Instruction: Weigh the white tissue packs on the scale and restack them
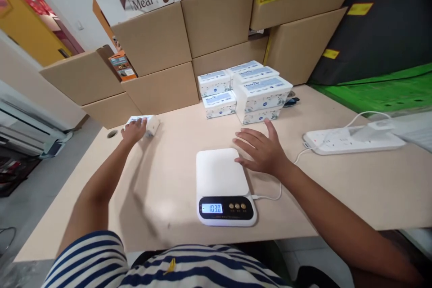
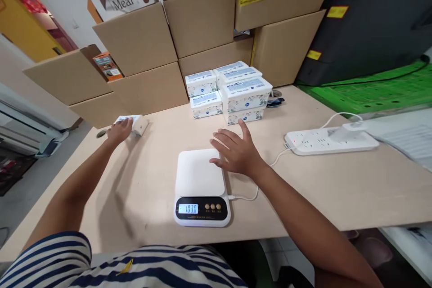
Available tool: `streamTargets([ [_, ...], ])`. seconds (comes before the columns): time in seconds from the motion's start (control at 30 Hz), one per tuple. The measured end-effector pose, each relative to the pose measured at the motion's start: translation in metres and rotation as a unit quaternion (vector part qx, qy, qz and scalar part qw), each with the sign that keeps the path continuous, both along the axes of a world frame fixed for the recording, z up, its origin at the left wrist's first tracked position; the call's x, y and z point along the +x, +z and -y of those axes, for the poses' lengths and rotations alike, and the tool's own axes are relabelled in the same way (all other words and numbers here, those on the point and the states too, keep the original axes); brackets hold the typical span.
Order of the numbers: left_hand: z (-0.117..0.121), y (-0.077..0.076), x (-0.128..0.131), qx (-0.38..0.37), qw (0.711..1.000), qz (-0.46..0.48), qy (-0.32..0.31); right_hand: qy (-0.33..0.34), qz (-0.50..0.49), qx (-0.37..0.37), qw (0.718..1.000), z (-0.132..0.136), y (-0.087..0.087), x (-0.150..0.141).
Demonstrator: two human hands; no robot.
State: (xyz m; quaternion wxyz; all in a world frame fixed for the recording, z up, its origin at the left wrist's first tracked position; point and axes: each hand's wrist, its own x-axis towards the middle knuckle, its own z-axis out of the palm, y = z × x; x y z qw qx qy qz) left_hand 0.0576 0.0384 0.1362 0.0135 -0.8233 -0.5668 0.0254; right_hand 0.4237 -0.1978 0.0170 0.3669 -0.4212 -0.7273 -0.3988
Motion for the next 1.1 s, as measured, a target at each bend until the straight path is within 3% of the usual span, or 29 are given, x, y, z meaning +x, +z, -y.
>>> streamTargets([
  [0.1,0.042,-0.013,-0.021,0.013,0.997,-0.032,0.064,0.006,-0.001,-0.004,1.0,0.002,-0.002,0.0],
  [0.2,0.085,-0.013,-0.029,0.005,0.996,-0.089,0.001,0.018,-0.002,-0.004,1.0,0.002,-0.007,-0.001],
  [0.27,0.1,-0.009,-0.03,0.01,0.994,-0.091,-0.056,0.024,-0.009,-0.008,1.0,0.002,-0.013,0.001],
  [0.33,0.102,-0.008,-0.028,-0.031,0.992,-0.076,-0.091,0.023,-0.018,-0.021,0.999,0.001,-0.02,0.005],
  [0.43,0.094,-0.018,-0.025,-0.163,0.982,-0.047,-0.089,0.005,-0.025,-0.036,0.999,-0.003,-0.03,0.014],
  [0.53,0.091,-0.024,-0.024,-0.193,0.977,-0.016,-0.089,-0.017,-0.038,-0.051,0.998,-0.006,-0.036,0.022],
  [0.6,0.095,-0.015,-0.024,-0.175,0.98,-0.004,-0.092,-0.027,-0.068,-0.079,0.994,-0.008,-0.038,0.025],
  [0.67,0.104,0.005,-0.02,-0.157,0.982,0.012,-0.102,-0.031,-0.105,-0.113,0.988,-0.011,-0.039,0.027],
  [0.8,0.134,0.047,0.016,-0.127,0.972,0.081,-0.182,-0.037,-0.156,-0.161,0.974,-0.013,-0.04,0.026],
  [0.87,0.151,0.05,0.05,-0.139,0.956,0.068,-0.248,-0.044,-0.178,-0.18,0.966,-0.013,-0.041,0.027],
  [1.0,0.175,0.017,0.115,-0.181,0.928,0.008,-0.327,-0.063,-0.222,-0.198,0.953,-0.008,-0.04,0.031],
  [1.1,0.177,-0.007,0.134,-0.193,0.925,0.01,-0.328,-0.043,-0.24,-0.171,0.954,-0.002,-0.036,0.031],
])
